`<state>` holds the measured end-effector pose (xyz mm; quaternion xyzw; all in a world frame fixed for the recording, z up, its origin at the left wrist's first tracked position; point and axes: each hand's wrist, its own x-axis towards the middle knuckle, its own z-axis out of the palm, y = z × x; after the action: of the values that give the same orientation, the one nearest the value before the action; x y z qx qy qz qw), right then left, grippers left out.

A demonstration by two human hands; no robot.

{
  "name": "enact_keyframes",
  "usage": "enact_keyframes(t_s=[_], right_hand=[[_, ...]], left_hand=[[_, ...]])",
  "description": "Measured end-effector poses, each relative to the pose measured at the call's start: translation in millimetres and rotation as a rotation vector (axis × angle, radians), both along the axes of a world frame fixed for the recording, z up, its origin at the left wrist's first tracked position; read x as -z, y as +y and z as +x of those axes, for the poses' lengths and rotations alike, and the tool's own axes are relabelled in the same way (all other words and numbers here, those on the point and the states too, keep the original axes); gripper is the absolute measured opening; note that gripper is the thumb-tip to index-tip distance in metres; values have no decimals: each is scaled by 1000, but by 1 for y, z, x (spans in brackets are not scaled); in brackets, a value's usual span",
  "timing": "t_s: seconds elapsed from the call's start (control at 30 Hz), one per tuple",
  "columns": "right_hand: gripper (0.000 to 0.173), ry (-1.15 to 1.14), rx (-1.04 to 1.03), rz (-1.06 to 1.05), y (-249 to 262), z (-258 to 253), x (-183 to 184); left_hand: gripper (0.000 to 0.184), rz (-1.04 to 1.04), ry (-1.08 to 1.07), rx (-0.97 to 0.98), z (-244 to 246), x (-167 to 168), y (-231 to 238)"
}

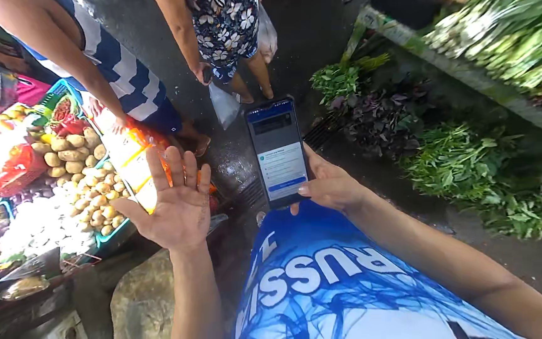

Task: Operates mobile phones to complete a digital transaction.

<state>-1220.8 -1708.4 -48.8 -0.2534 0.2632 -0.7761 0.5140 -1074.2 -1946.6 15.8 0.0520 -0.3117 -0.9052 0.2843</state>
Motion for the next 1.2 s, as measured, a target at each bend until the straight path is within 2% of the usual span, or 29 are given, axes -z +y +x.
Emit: enact_keyframes(t_s=[0.2, 0.5, 1.2], right_hand=[[76, 24, 52, 26, -5, 5, 2], [73, 58, 117, 99, -5, 0, -4], [80, 55, 89, 37, -2, -13, 2]], left_hand=[[94, 16, 10, 18, 1, -1, -6], [95, 46, 46, 55, -2, 1, -9], [92, 80, 75, 53, -12, 9, -7]])
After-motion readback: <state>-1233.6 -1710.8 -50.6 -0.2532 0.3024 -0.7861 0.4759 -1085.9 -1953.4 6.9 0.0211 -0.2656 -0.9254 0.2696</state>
